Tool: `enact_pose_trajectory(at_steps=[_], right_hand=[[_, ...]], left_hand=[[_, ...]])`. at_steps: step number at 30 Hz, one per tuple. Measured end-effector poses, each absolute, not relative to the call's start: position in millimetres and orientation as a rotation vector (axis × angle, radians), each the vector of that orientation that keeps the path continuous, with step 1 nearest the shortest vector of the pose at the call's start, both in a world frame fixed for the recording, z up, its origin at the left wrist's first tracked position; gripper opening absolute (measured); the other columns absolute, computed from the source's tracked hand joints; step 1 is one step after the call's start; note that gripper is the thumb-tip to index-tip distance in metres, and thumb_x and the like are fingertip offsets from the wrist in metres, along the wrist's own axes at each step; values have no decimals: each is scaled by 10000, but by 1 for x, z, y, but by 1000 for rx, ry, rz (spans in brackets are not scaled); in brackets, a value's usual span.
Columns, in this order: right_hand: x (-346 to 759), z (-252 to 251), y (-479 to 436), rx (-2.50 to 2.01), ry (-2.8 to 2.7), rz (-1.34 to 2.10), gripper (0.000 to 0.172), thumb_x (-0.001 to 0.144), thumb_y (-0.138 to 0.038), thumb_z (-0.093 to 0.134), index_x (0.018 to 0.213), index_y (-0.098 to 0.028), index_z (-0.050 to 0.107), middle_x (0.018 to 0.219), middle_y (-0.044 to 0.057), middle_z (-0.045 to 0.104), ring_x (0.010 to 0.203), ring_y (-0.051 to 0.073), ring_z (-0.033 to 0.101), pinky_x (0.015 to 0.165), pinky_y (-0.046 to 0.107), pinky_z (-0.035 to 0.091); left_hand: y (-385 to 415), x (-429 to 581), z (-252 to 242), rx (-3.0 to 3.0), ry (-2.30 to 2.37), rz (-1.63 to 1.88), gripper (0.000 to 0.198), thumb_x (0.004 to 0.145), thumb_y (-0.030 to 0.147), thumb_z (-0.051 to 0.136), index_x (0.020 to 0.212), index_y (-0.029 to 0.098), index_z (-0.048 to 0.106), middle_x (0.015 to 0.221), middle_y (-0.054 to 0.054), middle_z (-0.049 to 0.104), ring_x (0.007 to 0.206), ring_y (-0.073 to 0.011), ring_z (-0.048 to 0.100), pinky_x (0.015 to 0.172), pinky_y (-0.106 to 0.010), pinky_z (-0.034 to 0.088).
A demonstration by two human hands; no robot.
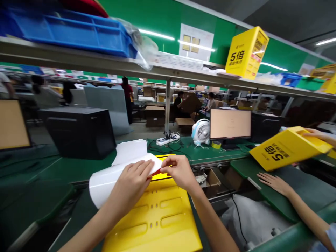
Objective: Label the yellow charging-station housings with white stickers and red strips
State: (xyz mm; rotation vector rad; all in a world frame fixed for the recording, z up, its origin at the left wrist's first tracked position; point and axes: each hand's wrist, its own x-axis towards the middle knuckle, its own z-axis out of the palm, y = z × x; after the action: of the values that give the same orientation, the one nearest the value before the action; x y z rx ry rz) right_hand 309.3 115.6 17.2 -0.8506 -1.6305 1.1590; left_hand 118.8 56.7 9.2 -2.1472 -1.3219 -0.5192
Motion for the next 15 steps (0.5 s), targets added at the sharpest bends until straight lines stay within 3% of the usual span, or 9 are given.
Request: enact_pose_trajectory(at_steps=[4,6,8,10,12,13,15], right_hand=[[309,28,98,-809,-1692,961,50,768,-201,704,744,-162,686,841,47,707,795,164,659,749,262,522],[306,40,87,-729,-1849,843,68,827,-145,640,782,-174,682,839,33,692,800,157,648,750,258,517],[298,55,73,-547,-2069,711,132,885,-102,586,817,-182,665,866,30,677,817,148,642,749,252,516],[283,72,57,-292,-2215,551,162,916,-69,567,834,-184,645,1017,51,661,944,148,640,813,247,513],[264,88,38,-54,-2264,409,167,918,-42,574,854,-183,635,1171,71,616,1054,148,623,854,233,501],[253,95,27,52,-2270,378,170,913,-28,581,870,-183,635,1199,75,604,1063,144,623,853,224,500],[230,108,3,234,-2263,438,183,897,-7,597,908,-184,638,1143,72,623,991,131,641,805,213,510]], left_hand=[[42,113,29,-2374,-1587,-659,492,979,384,535,1425,181,487,1518,-139,479,1405,-379,417,1102,-696,357],[33,100,46,-2537,-1617,-825,576,1014,495,401,1540,273,318,1645,-85,262,1529,-341,199,1182,-684,242],[18,79,63,-2639,-1582,-952,573,1030,474,372,1567,325,239,1665,-42,210,1558,-285,92,1232,-621,166],[-9,51,77,-2627,-1550,-1044,465,1020,416,452,1471,304,447,1556,-53,444,1525,-274,226,1234,-563,203],[-48,27,86,-2479,-1566,-1179,288,1022,323,458,1182,243,683,1257,-70,676,1363,-252,467,1169,-471,341],[-71,18,90,-2369,-1592,-1267,268,1016,303,469,1081,220,715,1171,-77,696,1288,-239,524,1136,-430,381],[-121,10,96,-2212,-1650,-1438,267,968,352,580,1166,212,693,1269,-93,644,1296,-240,511,1149,-390,376]])
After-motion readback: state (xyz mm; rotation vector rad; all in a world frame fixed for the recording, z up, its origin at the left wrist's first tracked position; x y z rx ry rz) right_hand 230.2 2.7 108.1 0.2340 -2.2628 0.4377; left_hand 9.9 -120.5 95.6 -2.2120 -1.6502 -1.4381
